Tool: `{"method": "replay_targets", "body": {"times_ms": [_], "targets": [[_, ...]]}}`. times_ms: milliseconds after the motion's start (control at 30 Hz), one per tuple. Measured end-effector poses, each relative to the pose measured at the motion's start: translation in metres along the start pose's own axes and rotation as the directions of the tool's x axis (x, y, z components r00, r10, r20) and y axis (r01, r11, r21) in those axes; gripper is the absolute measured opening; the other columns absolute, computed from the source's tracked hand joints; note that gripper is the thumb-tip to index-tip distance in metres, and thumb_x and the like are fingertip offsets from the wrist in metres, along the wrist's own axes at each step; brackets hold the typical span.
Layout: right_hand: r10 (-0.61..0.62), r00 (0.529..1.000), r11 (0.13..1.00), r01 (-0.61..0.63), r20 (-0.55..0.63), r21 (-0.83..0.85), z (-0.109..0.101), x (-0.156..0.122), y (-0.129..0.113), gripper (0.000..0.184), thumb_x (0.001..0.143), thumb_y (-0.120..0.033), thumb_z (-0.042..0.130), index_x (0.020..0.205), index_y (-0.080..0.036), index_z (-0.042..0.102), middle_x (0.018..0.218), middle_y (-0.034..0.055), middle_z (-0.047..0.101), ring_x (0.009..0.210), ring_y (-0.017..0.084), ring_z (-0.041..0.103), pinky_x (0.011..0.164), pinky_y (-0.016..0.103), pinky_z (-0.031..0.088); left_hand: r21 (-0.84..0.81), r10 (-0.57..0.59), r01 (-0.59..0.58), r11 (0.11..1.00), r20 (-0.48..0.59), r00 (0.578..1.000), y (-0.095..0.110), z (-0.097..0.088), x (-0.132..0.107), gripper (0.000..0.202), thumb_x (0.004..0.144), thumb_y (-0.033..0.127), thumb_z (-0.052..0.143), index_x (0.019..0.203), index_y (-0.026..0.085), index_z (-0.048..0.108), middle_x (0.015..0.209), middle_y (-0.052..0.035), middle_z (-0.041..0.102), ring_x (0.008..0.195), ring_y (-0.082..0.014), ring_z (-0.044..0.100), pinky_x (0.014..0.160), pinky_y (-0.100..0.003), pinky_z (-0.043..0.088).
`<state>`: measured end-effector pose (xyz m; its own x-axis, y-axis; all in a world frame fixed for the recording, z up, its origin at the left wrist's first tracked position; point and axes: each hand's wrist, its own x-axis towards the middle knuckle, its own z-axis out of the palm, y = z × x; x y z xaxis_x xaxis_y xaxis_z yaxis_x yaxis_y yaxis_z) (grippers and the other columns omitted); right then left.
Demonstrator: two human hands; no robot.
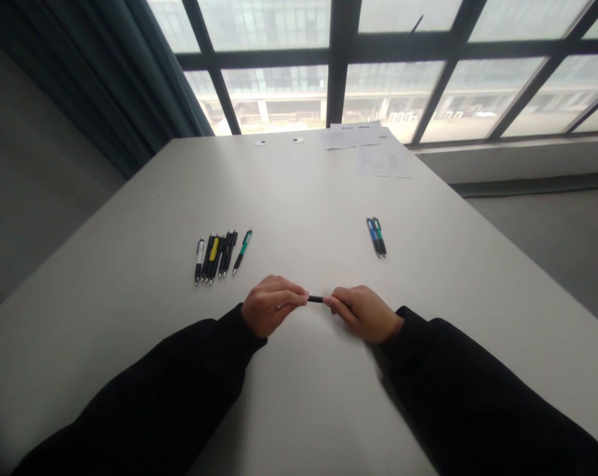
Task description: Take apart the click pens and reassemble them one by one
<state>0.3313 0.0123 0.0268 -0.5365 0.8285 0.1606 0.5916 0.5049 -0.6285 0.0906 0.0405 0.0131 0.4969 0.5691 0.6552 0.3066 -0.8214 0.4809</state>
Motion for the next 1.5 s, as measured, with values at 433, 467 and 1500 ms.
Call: {"method": "replay_targets", "body": {"times_ms": [433,467,1500], "targets": [[0.005,0.98,0.921,0.073,-0.2,0.382,0.04,0.009,-0.079,0.03,0.097,-0.031,0.049,0.069,-0.021,0.045,0.056,-0.0037,0.052,0.049,0.009,0.045,0.051,0.023,0.037,-0.621,-0.41,0.278,0.733,-0.077,0.909,0.052,-0.051,0.044,0.066,0.084,0.014,0.069,0.142,0.024,0.039,0.12,-0.0113,0.064,0.09,-0.015,0.067,0.078,-0.028,0.06],[-0.019,0.984,0.905,0.093,-0.178,0.415,0.041,0.014,-0.086,0.03,0.097,-0.03,0.049,0.069,-0.021,0.045,0.056,-0.0039,0.052,0.049,0.009,0.044,0.051,0.023,0.037,-0.6,-0.376,0.275,0.751,-0.047,0.925,0.058,-0.058,0.046,0.062,0.084,0.012,0.068,0.14,0.023,0.043,0.117,-0.0108,0.065,0.087,-0.0141,0.066,0.076,-0.028,0.06],[-0.189,0.95,0.918,0.261,-0.25,0.299,0.01,0.033,-0.166,0.031,0.085,-0.018,0.058,0.06,-0.02,0.039,0.05,-0.0051,0.044,0.047,0.007,0.044,0.049,0.018,0.036,-0.861,-0.265,0.278,0.425,0.175,0.948,0.107,-0.129,0.043,0.053,0.09,0.004,0.059,0.133,0.033,0.045,0.104,-0.0028,0.065,0.08,-0.0128,0.071,0.073,-0.028,0.062]]}}
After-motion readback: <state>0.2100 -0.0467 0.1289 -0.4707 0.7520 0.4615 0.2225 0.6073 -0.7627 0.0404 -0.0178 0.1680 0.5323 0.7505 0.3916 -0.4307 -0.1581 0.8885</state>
